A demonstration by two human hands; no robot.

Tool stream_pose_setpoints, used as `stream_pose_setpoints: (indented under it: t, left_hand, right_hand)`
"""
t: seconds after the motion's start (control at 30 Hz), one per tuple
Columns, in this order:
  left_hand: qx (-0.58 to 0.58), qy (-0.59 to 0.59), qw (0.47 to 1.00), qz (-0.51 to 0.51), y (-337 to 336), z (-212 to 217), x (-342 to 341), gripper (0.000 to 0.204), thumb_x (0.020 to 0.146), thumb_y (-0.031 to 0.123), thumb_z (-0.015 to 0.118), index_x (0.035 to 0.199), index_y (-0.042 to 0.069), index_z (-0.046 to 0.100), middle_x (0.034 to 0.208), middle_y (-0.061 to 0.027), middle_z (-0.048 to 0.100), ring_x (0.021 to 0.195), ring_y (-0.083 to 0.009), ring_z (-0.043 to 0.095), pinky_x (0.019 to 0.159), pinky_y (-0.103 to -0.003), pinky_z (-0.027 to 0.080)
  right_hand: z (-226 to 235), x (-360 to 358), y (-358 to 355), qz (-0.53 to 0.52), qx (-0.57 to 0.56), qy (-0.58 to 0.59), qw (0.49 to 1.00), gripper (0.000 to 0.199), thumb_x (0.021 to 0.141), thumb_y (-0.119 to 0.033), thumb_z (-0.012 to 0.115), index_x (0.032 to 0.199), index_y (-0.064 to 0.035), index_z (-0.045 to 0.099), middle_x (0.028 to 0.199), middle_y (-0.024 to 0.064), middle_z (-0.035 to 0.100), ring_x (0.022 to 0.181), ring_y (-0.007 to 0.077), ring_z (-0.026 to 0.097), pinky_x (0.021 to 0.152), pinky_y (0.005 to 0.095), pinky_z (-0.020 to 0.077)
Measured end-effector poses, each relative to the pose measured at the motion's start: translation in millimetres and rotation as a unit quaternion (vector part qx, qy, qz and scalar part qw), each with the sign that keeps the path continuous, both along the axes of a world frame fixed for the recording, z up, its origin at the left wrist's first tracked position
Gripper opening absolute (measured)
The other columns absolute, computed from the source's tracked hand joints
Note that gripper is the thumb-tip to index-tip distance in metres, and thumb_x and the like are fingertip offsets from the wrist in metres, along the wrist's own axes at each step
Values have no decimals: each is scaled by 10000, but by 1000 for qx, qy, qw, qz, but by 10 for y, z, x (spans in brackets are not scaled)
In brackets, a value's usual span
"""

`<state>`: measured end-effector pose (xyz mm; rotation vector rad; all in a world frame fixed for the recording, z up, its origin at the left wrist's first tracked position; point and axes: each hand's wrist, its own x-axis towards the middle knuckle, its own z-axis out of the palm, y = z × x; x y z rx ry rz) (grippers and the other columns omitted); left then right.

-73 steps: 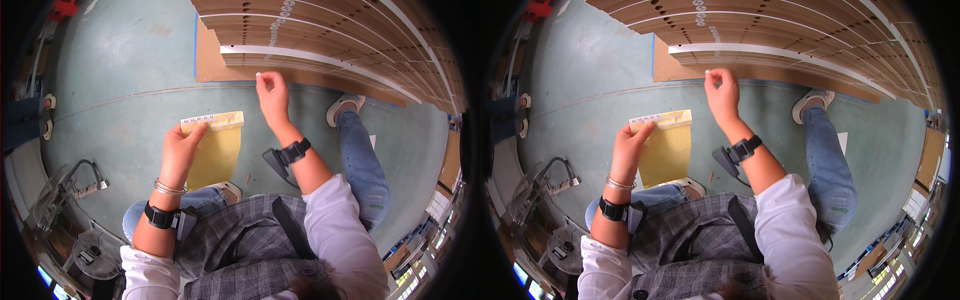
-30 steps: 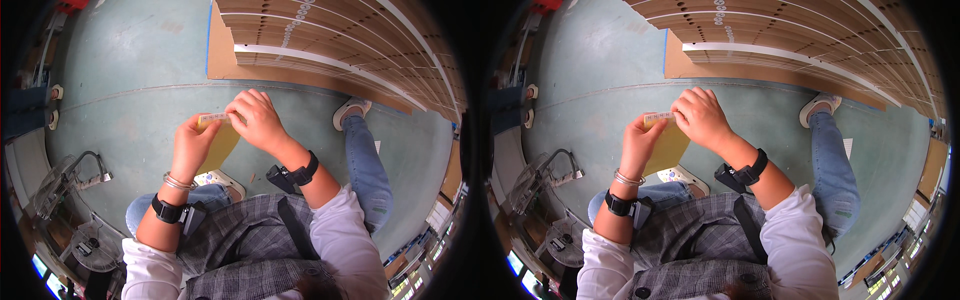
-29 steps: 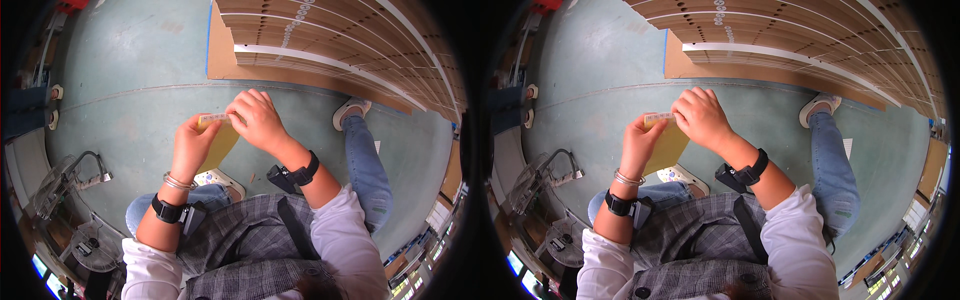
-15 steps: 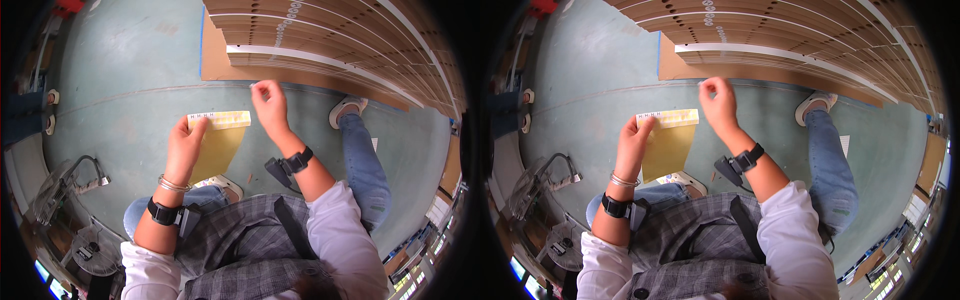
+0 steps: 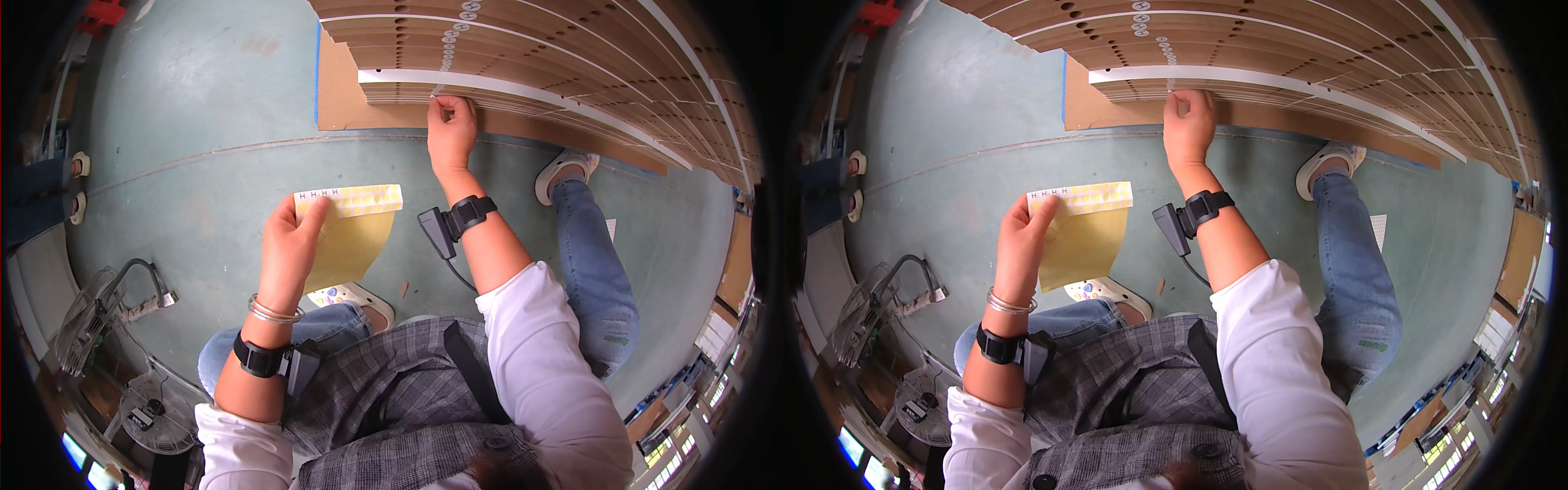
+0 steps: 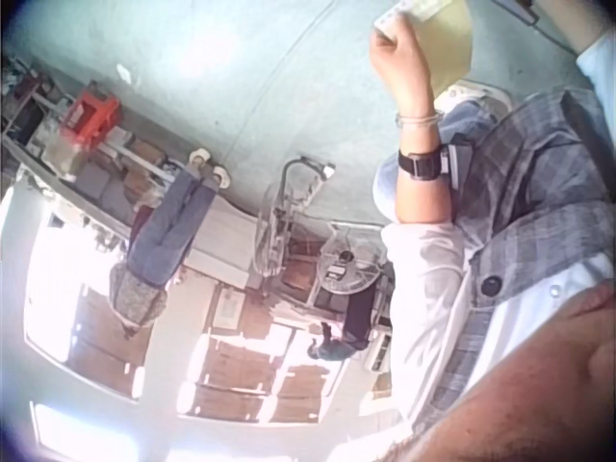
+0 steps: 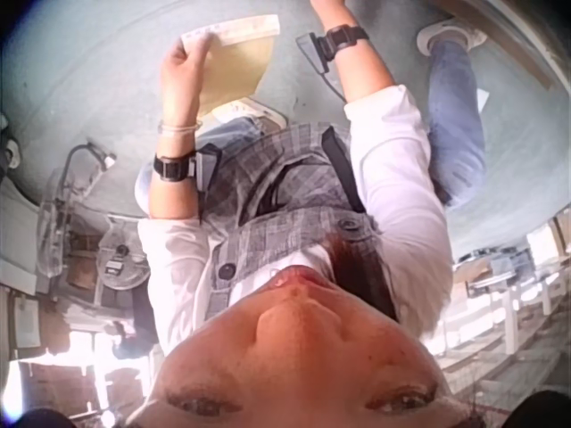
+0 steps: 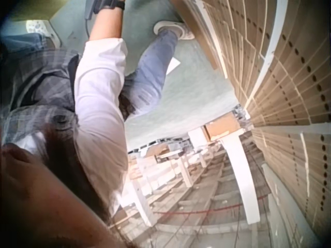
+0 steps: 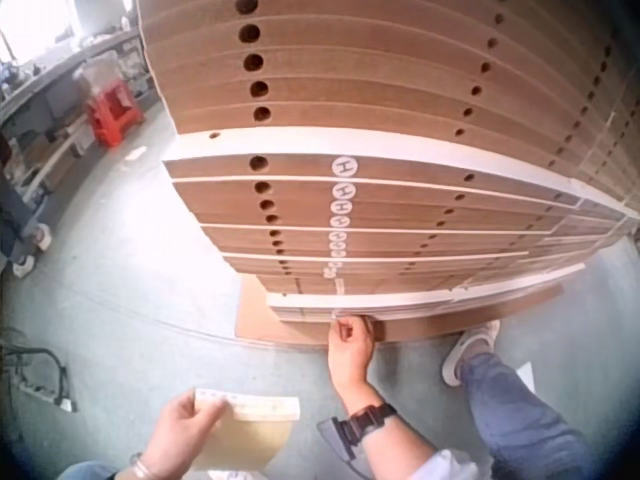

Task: Applying identification labels to the edges of stacked cardboard panels.

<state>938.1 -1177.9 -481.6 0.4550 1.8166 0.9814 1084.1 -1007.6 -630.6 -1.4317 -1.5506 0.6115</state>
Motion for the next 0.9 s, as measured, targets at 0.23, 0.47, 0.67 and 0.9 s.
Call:
stream_pose_setpoints:
  t: [0.23, 0.47, 0.67, 0.9]
  left_hand:
    - [1, 0, 1000, -2, -13, -4, -20, 225, 858, 190, 550, 907, -29, 569, 760, -25, 604, 644, -51, 520, 567, -208, 425]
    - [0, 11, 1000, -6, -17, -5, -16, 237, 853, 203, 559, 889, -31, 576, 745, -20, 597, 640, -43, 512, 557, -205, 415]
    - [8, 30, 999, -18, -18, -25, -23, 237, 843, 207, 580, 847, -30, 599, 686, -2, 588, 587, -35, 494, 515, -203, 402]
    - [7, 59, 998, -35, -11, -32, 9, 250, 823, 220, 614, 862, -27, 624, 676, -19, 606, 568, -46, 507, 503, -215, 414]
  right_hand:
    - [-2, -59, -15, -18, 7, 5, 1000, 62, 732, -94, 602, 726, -48, 561, 782, 73, 554, 806, 270, 507, 737, 365, 403]
    - [29, -16, -14, -49, -19, -142, 988, 145, 737, -216, 625, 717, -86, 565, 762, 54, 565, 799, 269, 518, 709, 401, 384]
    - [181, 122, -85, -7, -87, -87, 992, 182, 755, -206, 618, 670, -59, 551, 657, 81, 561, 667, 284, 535, 624, 377, 417]
    - [869, -92, -772, 370, 15, -28, 929, 68, 724, -106, 606, 732, -83, 543, 743, 40, 527, 734, 228, 512, 665, 343, 399]
